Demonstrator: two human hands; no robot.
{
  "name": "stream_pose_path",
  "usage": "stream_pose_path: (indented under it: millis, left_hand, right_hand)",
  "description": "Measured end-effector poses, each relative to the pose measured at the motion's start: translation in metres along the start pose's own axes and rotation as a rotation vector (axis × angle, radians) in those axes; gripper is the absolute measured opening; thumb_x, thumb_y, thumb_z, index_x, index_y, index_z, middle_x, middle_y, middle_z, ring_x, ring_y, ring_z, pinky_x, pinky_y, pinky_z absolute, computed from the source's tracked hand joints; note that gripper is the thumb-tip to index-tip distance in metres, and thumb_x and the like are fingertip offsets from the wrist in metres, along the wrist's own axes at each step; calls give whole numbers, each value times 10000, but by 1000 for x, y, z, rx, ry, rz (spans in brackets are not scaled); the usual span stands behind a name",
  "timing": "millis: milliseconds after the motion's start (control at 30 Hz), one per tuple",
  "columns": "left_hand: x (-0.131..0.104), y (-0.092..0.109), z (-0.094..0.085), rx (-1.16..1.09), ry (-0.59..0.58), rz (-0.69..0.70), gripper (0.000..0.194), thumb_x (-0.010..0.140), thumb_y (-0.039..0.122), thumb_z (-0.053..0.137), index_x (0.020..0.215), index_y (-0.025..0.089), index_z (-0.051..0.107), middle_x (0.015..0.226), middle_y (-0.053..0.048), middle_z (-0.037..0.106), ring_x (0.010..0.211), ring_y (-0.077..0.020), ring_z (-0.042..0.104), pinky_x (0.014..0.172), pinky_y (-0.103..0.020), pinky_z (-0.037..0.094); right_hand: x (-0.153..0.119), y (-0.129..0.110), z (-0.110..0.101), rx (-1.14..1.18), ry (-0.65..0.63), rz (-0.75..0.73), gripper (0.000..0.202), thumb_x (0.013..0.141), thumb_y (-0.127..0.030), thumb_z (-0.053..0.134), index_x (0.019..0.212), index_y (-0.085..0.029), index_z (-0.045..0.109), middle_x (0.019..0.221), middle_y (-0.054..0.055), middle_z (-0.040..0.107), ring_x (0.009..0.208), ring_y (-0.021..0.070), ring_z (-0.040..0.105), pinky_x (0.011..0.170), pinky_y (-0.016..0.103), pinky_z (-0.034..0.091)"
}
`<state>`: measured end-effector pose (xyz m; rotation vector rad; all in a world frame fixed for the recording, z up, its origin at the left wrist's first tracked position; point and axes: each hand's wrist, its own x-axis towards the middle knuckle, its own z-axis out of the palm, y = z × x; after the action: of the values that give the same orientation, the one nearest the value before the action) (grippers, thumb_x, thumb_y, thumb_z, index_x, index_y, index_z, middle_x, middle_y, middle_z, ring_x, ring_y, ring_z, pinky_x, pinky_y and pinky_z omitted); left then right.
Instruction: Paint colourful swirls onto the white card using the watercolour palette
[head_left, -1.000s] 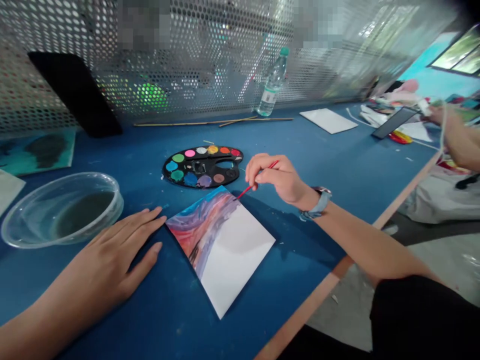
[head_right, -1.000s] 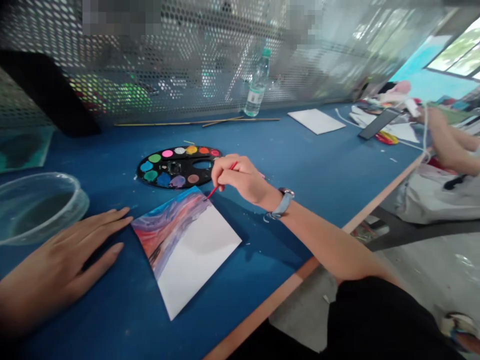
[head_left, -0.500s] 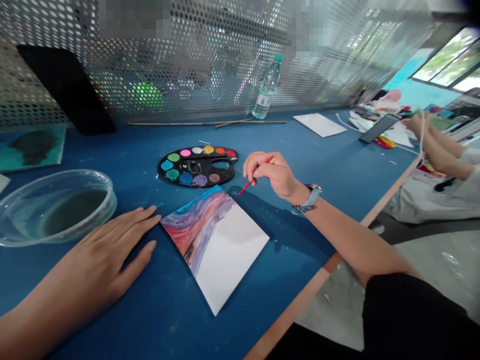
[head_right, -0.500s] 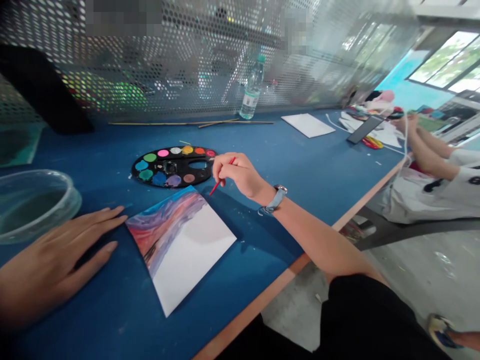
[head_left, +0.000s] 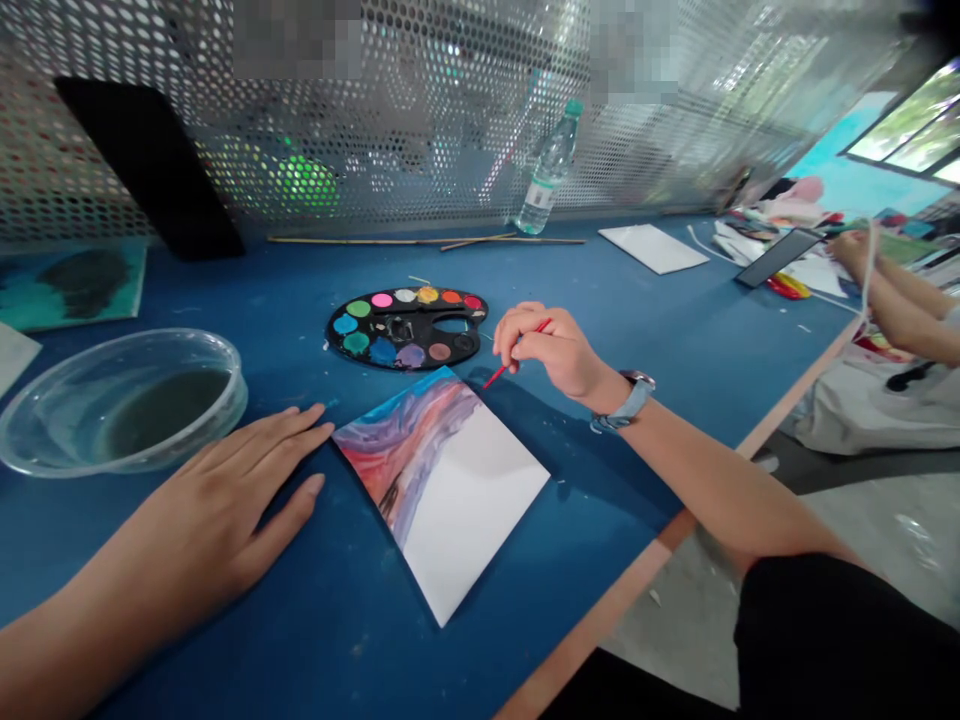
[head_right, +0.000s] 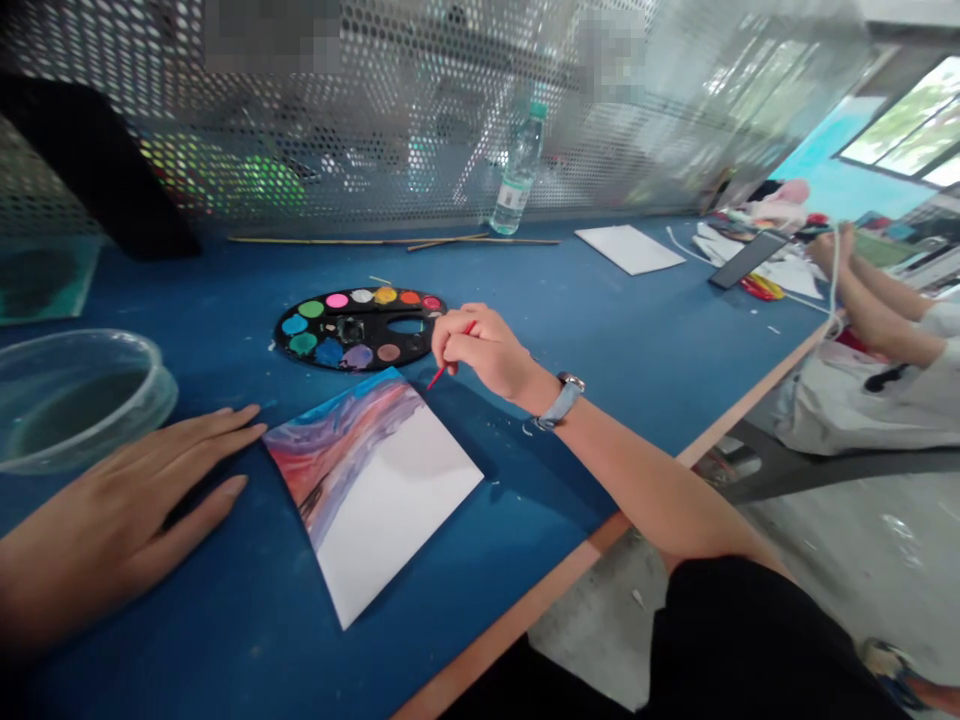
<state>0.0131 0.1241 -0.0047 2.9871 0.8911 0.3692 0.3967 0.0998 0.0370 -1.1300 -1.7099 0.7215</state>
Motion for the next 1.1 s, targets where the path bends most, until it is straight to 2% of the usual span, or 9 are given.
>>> stream_pose_path:
  millis: [133,233,400,467,567,767,867,1000,1100]
  left_hand:
    - [1,0,2,-13,77,35,563,1059,517,392,1416,151,627,1488,-129,623,1366,-335,606,1184,-525,457]
    - [2,0,1,8,76,44,581,1068,519,365,1420,139,629,1493,-140,616,1359,-350,609,1142,-563,492]
    - [1,5,-1,-35,16,1,598,1079,528,347,1426,134,634,1524,-137,589,1399,-350,575,1158,-580,481]
    - [0,7,-2,-41,4,-22,585,1085,513,348,1441,137,622,1540,-132,574,1423,-344,554,1176,-579,464]
    - [-2,9,-3,-27,-9,-41,543,1091,470,352,1448,157,616,1557,-112,562,1444,-307,537,1192,-539,461]
    - [0,12,-8,-25,-28,-38,509,1094,425,368,1451,153,606,1563,-109,556,1448,-295,535,1185,-539,474]
    - [1,12,-9,-33,-31,-24,509,1094,425,375,1436,130,610,1552,-131,562,1438,-314,542,1162,-572,489]
    - [1,11,-10,-29,-33,-1,516,1096,438,381,1436,121,604,1548,-144,562,1434,-327,544,1154,-589,490]
    - [0,11,-10,-34,-28,-1,520,1095,441,384,1448,123,595,1555,-139,557,1441,-330,535,1166,-576,481]
  right_hand:
    - [-2,4,-1,37,139,-19,179,751,-171,529,638,-201,665,638,0,626,633,140,567,667,308,454]
    - [4,3,5,48,149,-18,157,782,-195,552,706,-195,689,713,6,667,672,140,602,707,312,475]
    - [39,-5,26,-19,-47,17,122,815,-219,623,771,-190,733,773,9,721,769,150,633,766,308,456]
    - [54,-6,34,-111,-137,36,131,808,-192,619,728,-187,723,750,4,706,750,141,607,751,304,427]
    - [65,-5,40,-134,-180,47,187,786,-151,564,639,-185,674,637,-5,647,657,133,564,686,307,398]
    - [49,1,30,-81,-114,76,158,825,-184,587,750,-193,726,740,5,714,713,141,609,691,300,417]
    - [46,-1,31,-31,-123,119,172,810,-142,580,719,-197,715,696,0,698,688,137,607,679,297,426]
    - [49,-9,35,4,-139,137,202,835,-115,561,716,-203,698,694,-1,704,695,146,637,692,301,457]
    - [43,-20,31,-37,-86,116,215,822,-102,566,685,-201,698,696,4,693,696,147,624,691,307,454]
